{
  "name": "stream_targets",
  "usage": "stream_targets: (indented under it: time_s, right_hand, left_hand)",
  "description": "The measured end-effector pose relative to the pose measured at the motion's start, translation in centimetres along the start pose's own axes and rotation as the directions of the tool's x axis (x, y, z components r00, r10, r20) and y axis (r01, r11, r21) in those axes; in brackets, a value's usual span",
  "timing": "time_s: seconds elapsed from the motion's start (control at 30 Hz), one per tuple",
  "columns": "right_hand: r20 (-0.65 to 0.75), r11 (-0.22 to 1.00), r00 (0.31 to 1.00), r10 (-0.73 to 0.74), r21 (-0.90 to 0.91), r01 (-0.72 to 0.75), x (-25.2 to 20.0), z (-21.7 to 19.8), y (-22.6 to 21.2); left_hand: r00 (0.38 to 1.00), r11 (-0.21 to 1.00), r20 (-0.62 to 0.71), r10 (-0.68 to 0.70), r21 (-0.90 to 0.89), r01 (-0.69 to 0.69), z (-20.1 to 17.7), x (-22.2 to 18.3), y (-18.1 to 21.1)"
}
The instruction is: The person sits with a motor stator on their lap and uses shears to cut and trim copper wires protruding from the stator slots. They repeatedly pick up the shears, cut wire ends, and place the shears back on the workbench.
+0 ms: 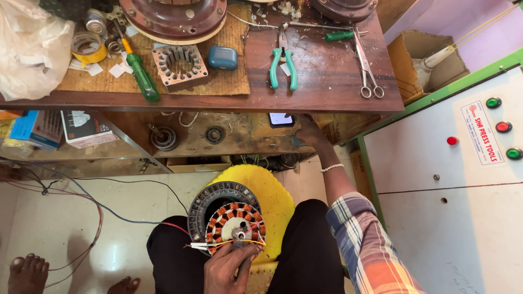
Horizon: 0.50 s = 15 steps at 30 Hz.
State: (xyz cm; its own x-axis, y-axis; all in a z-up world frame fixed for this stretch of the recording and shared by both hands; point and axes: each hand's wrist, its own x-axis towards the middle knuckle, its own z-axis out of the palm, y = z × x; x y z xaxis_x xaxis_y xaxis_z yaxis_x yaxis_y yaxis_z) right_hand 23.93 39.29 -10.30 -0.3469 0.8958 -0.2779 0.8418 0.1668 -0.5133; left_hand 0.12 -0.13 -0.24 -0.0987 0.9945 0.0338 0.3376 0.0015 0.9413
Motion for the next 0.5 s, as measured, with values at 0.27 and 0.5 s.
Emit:
stream_targets:
  time_s: [0.27, 0.5]
  right_hand:
    - [-0.045, 0.984, 0.990, 0.137, -0.111, -0.142, 1.1, 0.7, -0.1]
    - [-0.100, 0.977, 0.991, 0.083, -0.186, -0.101, 2.6, 2.1, 2.9]
  left_hand:
    - [1.000, 1.000, -0.019, 0.004, 0.010, -0.004, 0.4, 0.0, -0.3]
    - [0.998, 0.998, -0.040, 0.056, 0.023, -0.055, 0.4, 0.0, -0.4]
